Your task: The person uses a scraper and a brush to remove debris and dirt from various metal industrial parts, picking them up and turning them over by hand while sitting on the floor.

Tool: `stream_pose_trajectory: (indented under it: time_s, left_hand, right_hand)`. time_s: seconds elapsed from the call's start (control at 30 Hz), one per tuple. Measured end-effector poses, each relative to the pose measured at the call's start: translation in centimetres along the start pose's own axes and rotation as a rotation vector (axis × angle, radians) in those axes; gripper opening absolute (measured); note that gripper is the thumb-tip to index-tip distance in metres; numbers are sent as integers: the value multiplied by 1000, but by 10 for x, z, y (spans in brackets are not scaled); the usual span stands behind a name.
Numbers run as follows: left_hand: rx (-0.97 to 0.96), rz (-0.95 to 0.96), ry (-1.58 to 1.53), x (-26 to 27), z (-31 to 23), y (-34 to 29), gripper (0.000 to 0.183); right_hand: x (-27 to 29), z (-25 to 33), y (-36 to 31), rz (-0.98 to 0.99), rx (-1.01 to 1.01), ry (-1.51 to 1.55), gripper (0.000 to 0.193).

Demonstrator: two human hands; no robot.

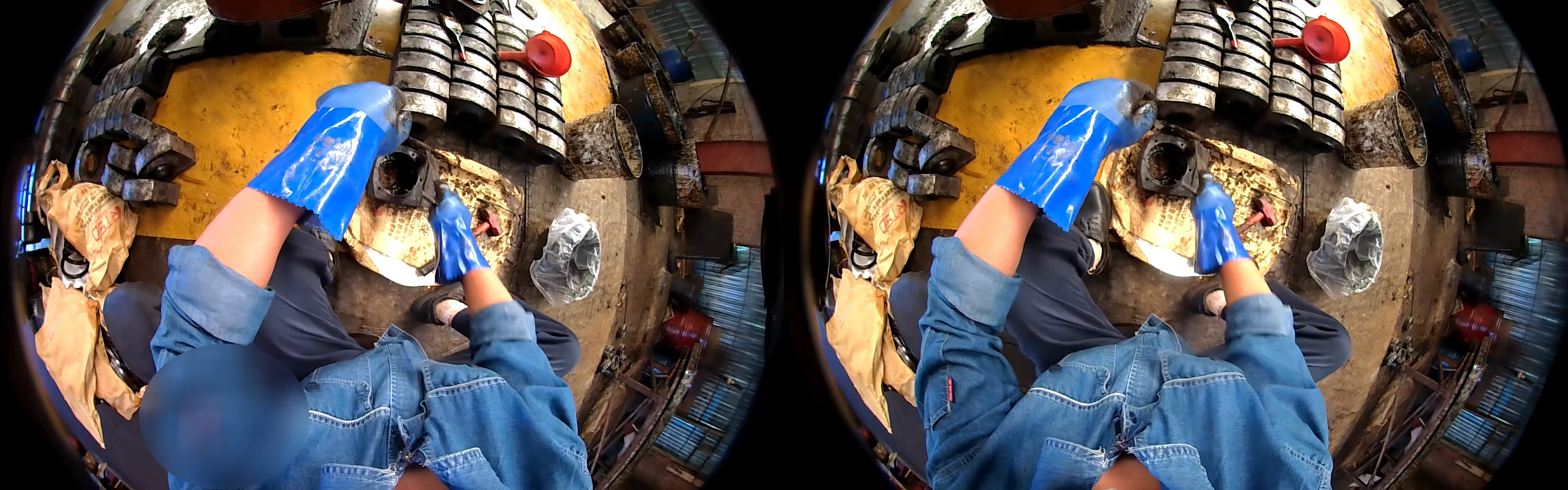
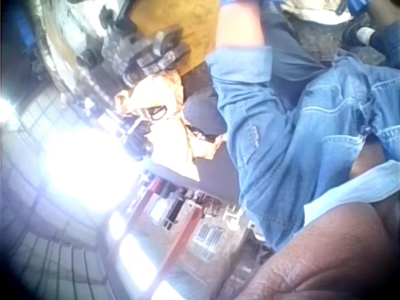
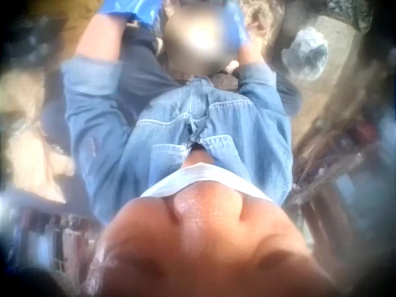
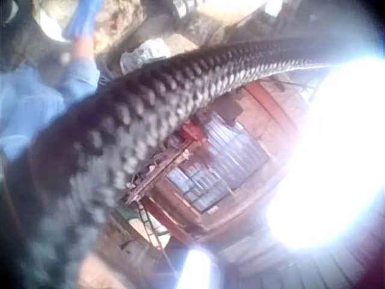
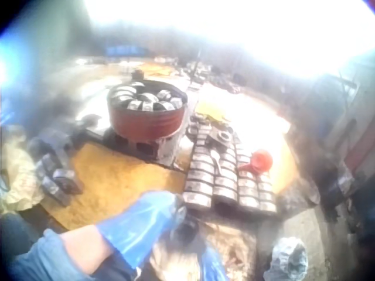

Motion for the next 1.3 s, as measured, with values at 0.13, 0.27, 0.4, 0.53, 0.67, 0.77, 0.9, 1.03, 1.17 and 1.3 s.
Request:
stream_pose_trajectory:
  time_s: [0.13,0.27,0.4,0.53,0.67,0.77,0.9,1.03,1.17,1.3]
  left_hand:
    - [-74,-30,-19,-4,-16,10,35]
    - [-50,-42,1,-3,-9,4,35]
    - [-59,-84,16,-9,1,12,34]
    - [-124,-62,7,-9,2,12,30]
    - [-77,-22,-23,-10,1,19,28]
    - [58,60,8,-14,32,1,27]
    - [-185,-96,1,-31,11,38,20]
    - [-73,-38,-26,-32,23,25,20]
    - [-112,-59,7,-32,5,33,17]
    - [-90,-60,34,-29,10,24,17]
  right_hand:
    - [-16,-76,-73,-13,60,53,57]
    - [-18,-51,-112,148,100,-359,50]
    - [-32,-50,-64,-24,208,-247,25]
    - [-13,-48,38,161,-136,-30,28]
    - [2,-63,89,153,88,710,30]
    - [15,27,70,435,173,547,21]
    - [-23,-42,161,338,185,257,31]
    - [-15,8,149,330,343,-146,29]
    - [3,-11,150,281,296,-187,24]
    - [-8,-7,155,272,104,-172,29]
Point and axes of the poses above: each hand's wrist, its own y-axis towards the middle knuckle, its own x-axis out of the back of the hand, z = x × y, the point moved 7 cm from there along y, towards the middle knuckle, and after that the axes turned 8 degrees about -x, right-handed, at the moved point
